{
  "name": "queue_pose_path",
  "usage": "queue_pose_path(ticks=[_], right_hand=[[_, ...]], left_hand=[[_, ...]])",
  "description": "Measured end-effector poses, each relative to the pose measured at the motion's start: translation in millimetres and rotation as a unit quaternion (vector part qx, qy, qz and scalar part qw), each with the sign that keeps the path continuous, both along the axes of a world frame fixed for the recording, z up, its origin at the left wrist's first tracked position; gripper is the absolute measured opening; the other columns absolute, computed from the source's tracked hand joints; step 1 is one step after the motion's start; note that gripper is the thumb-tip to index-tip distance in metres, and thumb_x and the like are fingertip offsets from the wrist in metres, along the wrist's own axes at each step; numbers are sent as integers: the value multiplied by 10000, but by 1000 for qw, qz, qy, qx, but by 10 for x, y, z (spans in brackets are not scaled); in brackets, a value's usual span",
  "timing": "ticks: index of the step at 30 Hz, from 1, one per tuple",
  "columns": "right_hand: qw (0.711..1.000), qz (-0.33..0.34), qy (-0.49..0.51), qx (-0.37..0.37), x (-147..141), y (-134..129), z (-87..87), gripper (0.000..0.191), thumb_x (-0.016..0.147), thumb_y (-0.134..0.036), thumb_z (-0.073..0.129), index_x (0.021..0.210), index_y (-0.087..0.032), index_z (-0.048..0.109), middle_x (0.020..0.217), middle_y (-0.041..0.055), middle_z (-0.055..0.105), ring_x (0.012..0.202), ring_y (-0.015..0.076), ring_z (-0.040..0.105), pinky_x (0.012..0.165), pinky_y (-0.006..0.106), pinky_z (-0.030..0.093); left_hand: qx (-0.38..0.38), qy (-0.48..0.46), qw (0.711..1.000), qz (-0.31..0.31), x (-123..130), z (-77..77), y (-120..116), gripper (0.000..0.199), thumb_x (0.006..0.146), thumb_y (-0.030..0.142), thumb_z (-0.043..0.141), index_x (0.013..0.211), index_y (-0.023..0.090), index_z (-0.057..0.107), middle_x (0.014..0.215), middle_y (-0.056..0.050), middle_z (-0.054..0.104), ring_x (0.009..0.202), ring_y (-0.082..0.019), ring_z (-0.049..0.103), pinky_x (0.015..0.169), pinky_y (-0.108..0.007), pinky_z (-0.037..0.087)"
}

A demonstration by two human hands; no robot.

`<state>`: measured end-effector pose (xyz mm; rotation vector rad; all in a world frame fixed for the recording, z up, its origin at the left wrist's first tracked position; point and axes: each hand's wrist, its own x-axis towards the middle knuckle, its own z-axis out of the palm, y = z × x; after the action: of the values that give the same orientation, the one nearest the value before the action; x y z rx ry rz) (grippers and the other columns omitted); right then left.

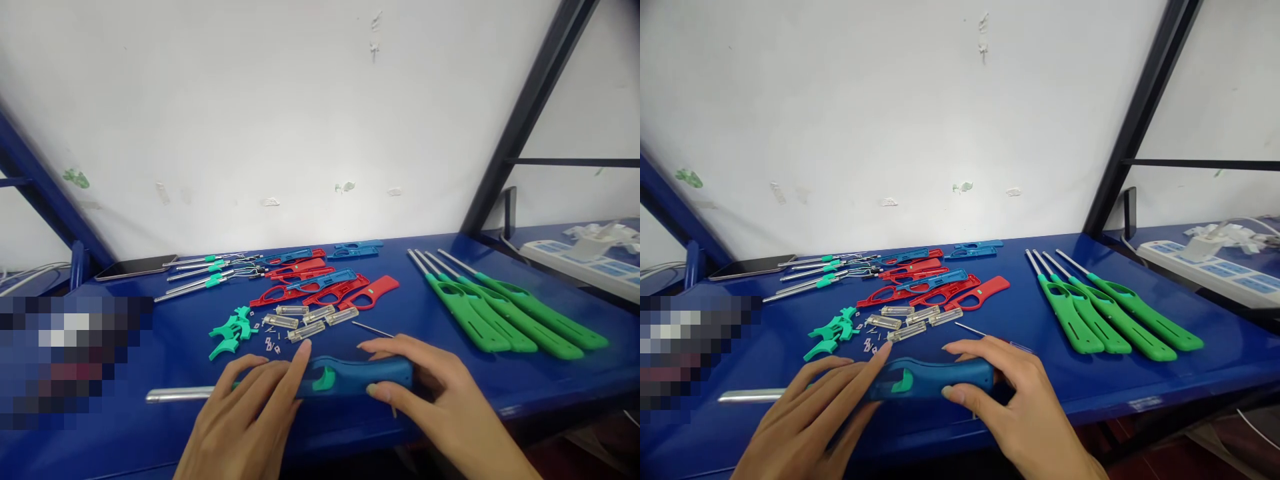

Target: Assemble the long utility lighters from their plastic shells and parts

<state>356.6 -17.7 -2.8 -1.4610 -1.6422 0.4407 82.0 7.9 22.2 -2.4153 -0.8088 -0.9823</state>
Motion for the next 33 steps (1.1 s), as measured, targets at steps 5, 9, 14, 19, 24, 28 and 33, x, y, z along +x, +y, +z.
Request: queue_pose_path(ticks=[5, 9, 14, 19, 24, 28, 33], right_hand=[[996, 31, -11, 80, -31, 27, 7, 230, 882, -523, 850, 1052, -371, 880, 1020, 10, 868, 1049, 294, 817, 900, 333, 675], [993, 63, -8, 104, -43, -5, 67, 123, 904, -414, 851, 1012, -356, 860, 996, -31, 868, 934, 233, 841, 839, 252, 672], [990, 85, -28, 104, -40, -26, 91, 191, 885, -378, 880, 1074, -383, 855, 1038, -66, 876, 929, 203, 851, 895, 213, 656], [979, 140, 14, 145, -108, -36, 85, 132, 942, -345, 836, 1071, -325, 859, 1000, -45, 879, 884, 161, 848, 890, 157, 639], [982, 152, 1, 108, -79, -90, -85, 217, 990, -306, 770, 1195, -347, 832, 1139, 7, 856, 1045, 223, 824, 943, 278, 675], [975, 201, -32, 87, 15, -118, -231, 395, 977, -288, 775, 1361, -383, 762, 1273, 18, 821, 1122, 261, 810, 959, 327, 691], [977, 179, -15, 117, -44, -117, -221, 362, 1008, -263, 729, 1352, -366, 773, 1275, 22, 822, 1124, 252, 811, 931, 307, 699]], left_hand=[[-36, -32, 999, -24, 80, -21, 7, 277, 1159, 185, 458, 1168, 176, 734, 960, -4, 824, 825, -150, 770, 883, -311, 574], [-44, -74, 995, -43, 91, -48, 31, 233, 1140, 148, 507, 1105, 169, 736, 900, -4, 809, 782, -140, 748, 838, -302, 571], [-51, -96, 993, -53, 100, -73, 15, 213, 1125, 118, 516, 1132, 169, 723, 907, -18, 806, 790, -145, 752, 826, -305, 588], [-76, -60, 994, -43, 152, -100, -21, 266, 1175, 289, 458, 1288, 186, 676, 1044, -44, 837, 907, -163, 797, 859, -301, 624], [-114, -68, 987, -96, 165, -129, -26, 218, 1163, 209, 479, 1251, 176, 675, 1014, -38, 849, 853, -138, 808, 870, -298, 616], [-81, -91, 987, -103, 154, -119, -40, 214, 1108, 99, 543, 1224, 183, 702, 974, -23, 864, 807, -150, 829, 814, -302, 613], [-73, -69, 991, -84, 140, -95, -40, 277, 1083, 108, 565, 1259, 250, 724, 1003, -5, 868, 862, -182, 840, 856, -315, 624]])
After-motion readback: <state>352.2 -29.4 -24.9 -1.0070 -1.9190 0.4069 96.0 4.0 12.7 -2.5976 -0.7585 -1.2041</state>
